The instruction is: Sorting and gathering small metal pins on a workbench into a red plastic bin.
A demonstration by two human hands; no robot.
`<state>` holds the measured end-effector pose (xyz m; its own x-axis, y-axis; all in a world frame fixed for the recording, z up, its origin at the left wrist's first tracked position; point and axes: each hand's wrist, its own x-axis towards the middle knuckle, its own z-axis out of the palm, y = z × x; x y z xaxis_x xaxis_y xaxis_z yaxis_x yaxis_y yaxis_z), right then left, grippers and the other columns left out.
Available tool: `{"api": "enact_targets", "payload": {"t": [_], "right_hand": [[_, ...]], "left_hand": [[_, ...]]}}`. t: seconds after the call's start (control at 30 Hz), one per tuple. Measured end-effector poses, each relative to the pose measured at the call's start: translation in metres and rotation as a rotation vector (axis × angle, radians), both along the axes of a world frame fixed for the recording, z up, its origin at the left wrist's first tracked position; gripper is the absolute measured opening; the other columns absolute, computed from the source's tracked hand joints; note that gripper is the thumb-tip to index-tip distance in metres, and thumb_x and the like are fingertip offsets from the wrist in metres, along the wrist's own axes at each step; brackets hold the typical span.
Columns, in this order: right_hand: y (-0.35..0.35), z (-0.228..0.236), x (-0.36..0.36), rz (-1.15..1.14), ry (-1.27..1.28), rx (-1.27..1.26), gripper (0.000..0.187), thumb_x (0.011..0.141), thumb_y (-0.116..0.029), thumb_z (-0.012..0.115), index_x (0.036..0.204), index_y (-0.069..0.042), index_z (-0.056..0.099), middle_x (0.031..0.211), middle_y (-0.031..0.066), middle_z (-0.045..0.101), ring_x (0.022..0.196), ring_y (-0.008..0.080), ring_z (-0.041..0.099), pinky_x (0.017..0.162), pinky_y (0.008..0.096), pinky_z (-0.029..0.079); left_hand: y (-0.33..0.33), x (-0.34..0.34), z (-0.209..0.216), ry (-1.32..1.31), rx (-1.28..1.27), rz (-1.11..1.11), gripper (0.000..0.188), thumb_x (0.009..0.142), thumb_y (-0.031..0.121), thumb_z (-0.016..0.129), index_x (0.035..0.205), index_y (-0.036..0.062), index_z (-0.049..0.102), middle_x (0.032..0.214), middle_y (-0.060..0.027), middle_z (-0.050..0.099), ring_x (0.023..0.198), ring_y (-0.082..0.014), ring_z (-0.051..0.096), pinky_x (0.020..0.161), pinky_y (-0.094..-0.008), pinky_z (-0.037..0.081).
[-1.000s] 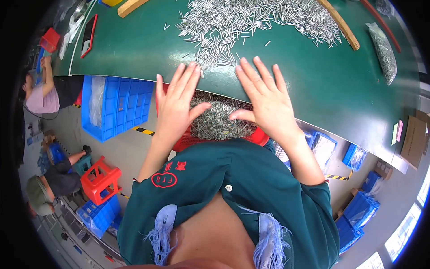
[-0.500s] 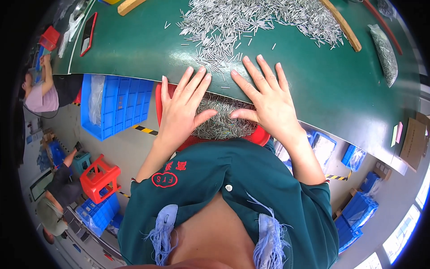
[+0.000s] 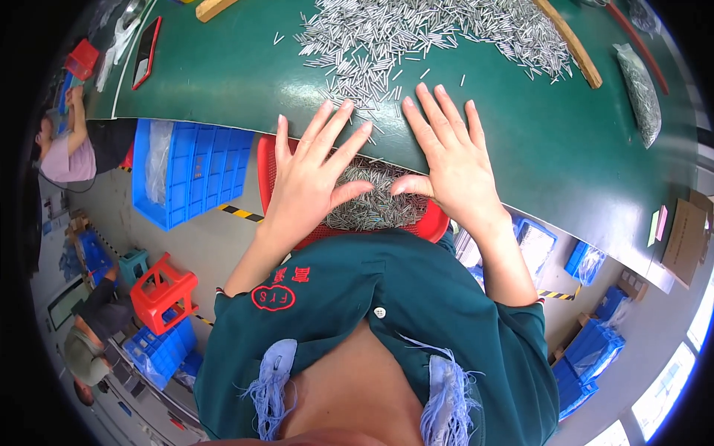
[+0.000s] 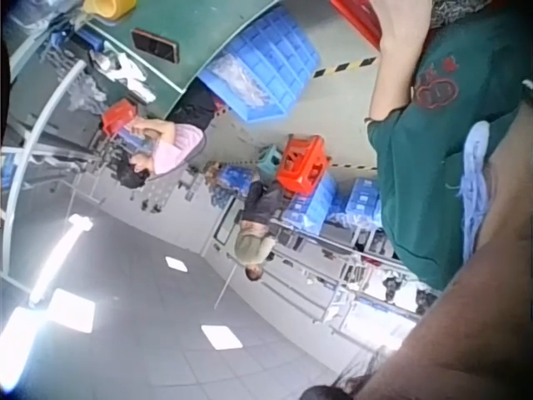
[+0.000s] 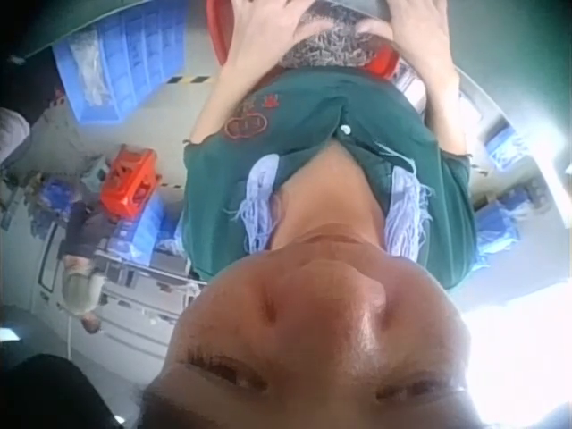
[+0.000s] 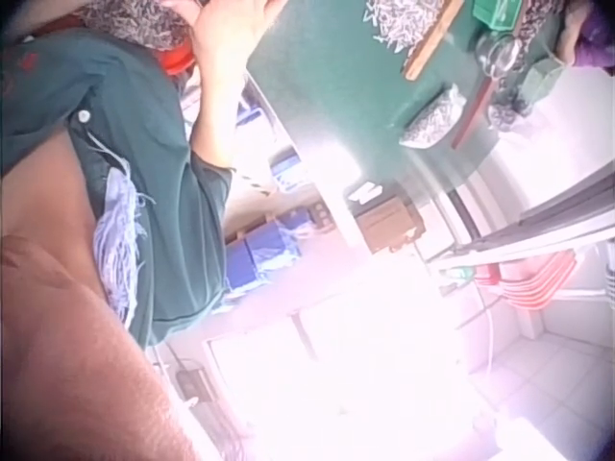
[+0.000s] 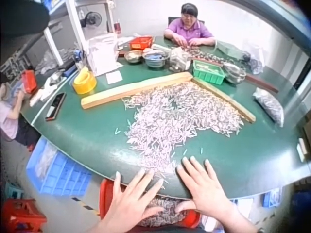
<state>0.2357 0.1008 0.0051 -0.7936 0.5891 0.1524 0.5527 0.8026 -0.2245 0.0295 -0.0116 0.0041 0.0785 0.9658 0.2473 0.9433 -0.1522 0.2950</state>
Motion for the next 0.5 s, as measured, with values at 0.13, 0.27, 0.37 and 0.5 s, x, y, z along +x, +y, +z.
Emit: {"api": "enact_targets", "payload": {"t": [0.13, 0.27, 0.37, 0.5], "right_hand": [[0.005, 0.001, -0.012, 0.063, 0.012, -0.037, 0.108, 0.071, -0.080, 0.046, 0.150, -0.007, 0.040, 0.155, 0.0124, 0.039, 0.147, 0.0275, 0.032, 0.121, 0.0521, 0.019], [0.001, 0.004, -0.006, 0.152, -0.010, -0.131, 0.114, 0.063, -0.080, 0.048, 0.150, -0.006, 0.041, 0.155, 0.0102, 0.041, 0.146, 0.0264, 0.034, 0.121, 0.0503, 0.020], [0.001, 0.005, 0.000, 0.175, 0.030, -0.202, 0.115, 0.061, -0.080, 0.049, 0.149, -0.005, 0.041, 0.155, 0.0097, 0.041, 0.147, 0.0265, 0.033, 0.121, 0.0494, 0.021], [0.005, 0.006, -0.010, 0.104, 0.052, -0.124, 0.113, 0.065, -0.081, 0.048, 0.148, -0.005, 0.042, 0.155, 0.0129, 0.041, 0.146, 0.0279, 0.034, 0.121, 0.0490, 0.021]], "left_hand": [[0.007, 0.000, 0.001, 0.027, -0.015, -0.020, 0.078, 0.076, 0.049, 0.073, 0.141, 0.0107, 0.053, 0.149, -0.0059, 0.049, 0.141, -0.0202, 0.042, 0.111, -0.0683, 0.024], [-0.004, 0.004, 0.000, -0.021, -0.068, -0.117, 0.080, 0.075, 0.050, 0.073, 0.140, 0.0079, 0.053, 0.148, -0.0057, 0.050, 0.140, -0.0196, 0.043, 0.112, -0.0679, 0.023], [-0.005, 0.002, 0.005, -0.053, -0.042, -0.115, 0.080, 0.075, 0.050, 0.072, 0.141, 0.0074, 0.053, 0.148, -0.0057, 0.049, 0.140, -0.0204, 0.043, 0.112, -0.0675, 0.023], [0.012, -0.004, 0.000, -0.034, 0.014, -0.036, 0.080, 0.076, 0.050, 0.072, 0.141, 0.0061, 0.052, 0.148, -0.0077, 0.049, 0.140, -0.0212, 0.043, 0.113, -0.0665, 0.024]]}}
